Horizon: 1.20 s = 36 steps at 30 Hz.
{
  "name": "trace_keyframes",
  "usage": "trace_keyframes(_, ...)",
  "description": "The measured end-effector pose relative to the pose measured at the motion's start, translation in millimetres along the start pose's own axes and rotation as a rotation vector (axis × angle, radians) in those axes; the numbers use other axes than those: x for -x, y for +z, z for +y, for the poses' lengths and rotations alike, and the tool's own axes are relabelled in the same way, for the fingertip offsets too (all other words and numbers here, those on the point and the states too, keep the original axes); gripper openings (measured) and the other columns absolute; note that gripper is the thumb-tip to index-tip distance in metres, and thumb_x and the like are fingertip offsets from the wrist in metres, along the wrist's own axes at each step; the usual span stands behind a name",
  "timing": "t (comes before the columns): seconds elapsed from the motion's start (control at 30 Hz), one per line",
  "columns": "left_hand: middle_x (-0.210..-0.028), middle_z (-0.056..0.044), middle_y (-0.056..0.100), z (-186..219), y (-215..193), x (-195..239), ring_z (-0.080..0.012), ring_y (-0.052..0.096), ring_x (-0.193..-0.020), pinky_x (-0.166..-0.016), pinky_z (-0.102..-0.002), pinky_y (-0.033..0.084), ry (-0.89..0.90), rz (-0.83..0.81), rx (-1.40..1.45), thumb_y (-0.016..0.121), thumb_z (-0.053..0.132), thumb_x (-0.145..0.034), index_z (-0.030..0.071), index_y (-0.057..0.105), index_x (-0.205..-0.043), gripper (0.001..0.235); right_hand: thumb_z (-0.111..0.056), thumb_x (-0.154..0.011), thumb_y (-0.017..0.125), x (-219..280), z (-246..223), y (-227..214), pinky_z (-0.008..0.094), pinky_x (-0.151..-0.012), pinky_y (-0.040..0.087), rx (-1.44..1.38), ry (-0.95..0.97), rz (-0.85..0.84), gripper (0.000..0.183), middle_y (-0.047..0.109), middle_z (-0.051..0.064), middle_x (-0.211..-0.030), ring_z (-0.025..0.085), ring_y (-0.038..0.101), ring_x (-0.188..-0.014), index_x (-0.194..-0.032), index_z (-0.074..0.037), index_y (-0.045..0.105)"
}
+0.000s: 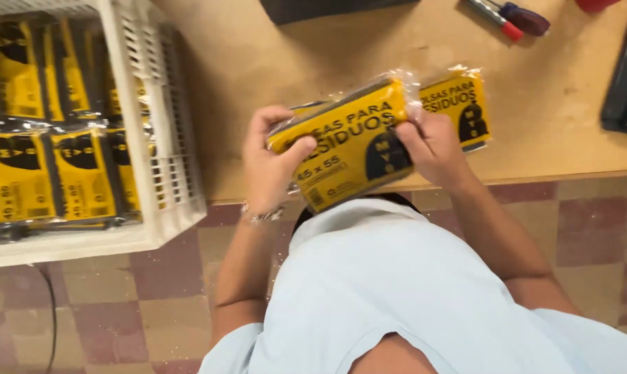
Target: Packing small packets of trash bags into a larger black plastic bag for distribution.
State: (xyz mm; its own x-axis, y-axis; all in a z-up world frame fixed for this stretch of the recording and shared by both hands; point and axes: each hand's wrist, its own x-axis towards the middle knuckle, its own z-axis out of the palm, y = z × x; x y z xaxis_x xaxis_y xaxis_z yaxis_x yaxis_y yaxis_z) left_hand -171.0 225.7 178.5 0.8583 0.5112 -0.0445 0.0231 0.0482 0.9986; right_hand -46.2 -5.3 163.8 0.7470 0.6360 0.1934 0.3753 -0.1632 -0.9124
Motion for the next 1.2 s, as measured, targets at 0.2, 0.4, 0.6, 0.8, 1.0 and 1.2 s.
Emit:
trace_keyframes(0.2,-0.139,-0.019,0.049,-86,137,30,-0.0347,0.049,-0.127,-0.106,-0.058,0.038,-0.942,-0.037,0.569,0.072,0.041,-0.088,0.010,0.048,-0.143,0.068,-0.019,-0.110,0.060,60,53,-74,0.034,-0.078,0.050,0.218,0.211,0.184,0.017,0.064,0.007,-0.078,0.014,0.060,-0.078,-0.103,-0.008,0.072)
trace_keyframes(0.4,-0.160,-0.028,0.023,-151,207,22,-0.0367,0.024,-0.149,-0.119,-0.050,0.029,-0.749,-0.344,0.106,0.059,0.028,-0.099,-0.004,0.017,-0.156,0.078,-0.006,-0.110,0.064,74,145,-125,0.043,-0.070,0.049,0.539,0.206,0.258,0.016,0.062,0.020,-0.075,0.038,0.065,-0.075,-0.097,0.002,0.067)
trace_keyframes(0.6,-0.139,-0.026,0.050,-175,242,20,-0.0342,0.054,-0.127,-0.097,-0.046,0.052,-0.601,-0.379,-0.423,0.060,0.040,-0.095,-0.003,0.025,-0.151,0.078,-0.005,-0.102,0.067,78,219,-138,0.042,-0.060,0.052,0.820,0.215,0.270,0.008,0.066,0.015,-0.069,0.035,0.068,-0.066,-0.095,-0.002,0.069)
trace_keyframes(0.8,-0.114,-0.019,0.059,-153,240,23,-0.0309,0.071,-0.095,-0.074,-0.039,0.063,-0.446,-0.252,-0.491,0.061,0.031,-0.096,0.001,0.049,-0.119,0.040,-0.006,-0.100,0.064,76,256,-145,0.034,-0.058,0.053,0.871,0.260,0.277,0.009,0.061,0.007,-0.076,0.026,0.066,-0.070,-0.091,-0.008,0.064)
trace_keyframes(1.0,-0.116,-0.018,0.058,-193,246,17,-0.0275,0.071,-0.092,-0.073,-0.035,0.062,-0.524,-0.071,-0.333,0.073,0.027,-0.086,-0.002,0.049,-0.122,0.053,-0.003,-0.105,0.058,69,250,-145,0.037,-0.057,0.052,0.655,0.313,0.244,0.009,0.063,0.013,-0.079,0.031,0.067,-0.071,-0.096,-0.003,0.059)
trace_keyframes(1.2,-0.095,-0.009,0.068,-209,240,19,-0.0277,0.071,-0.093,-0.074,-0.038,0.059,-0.576,-0.084,-0.421,0.074,0.043,-0.081,0.004,0.061,-0.114,0.053,-0.003,-0.104,0.058,60,252,-136,0.042,-0.059,0.053,0.655,0.283,0.184,0.007,0.065,0.017,-0.082,0.036,0.068,-0.076,-0.098,-0.002,0.062)
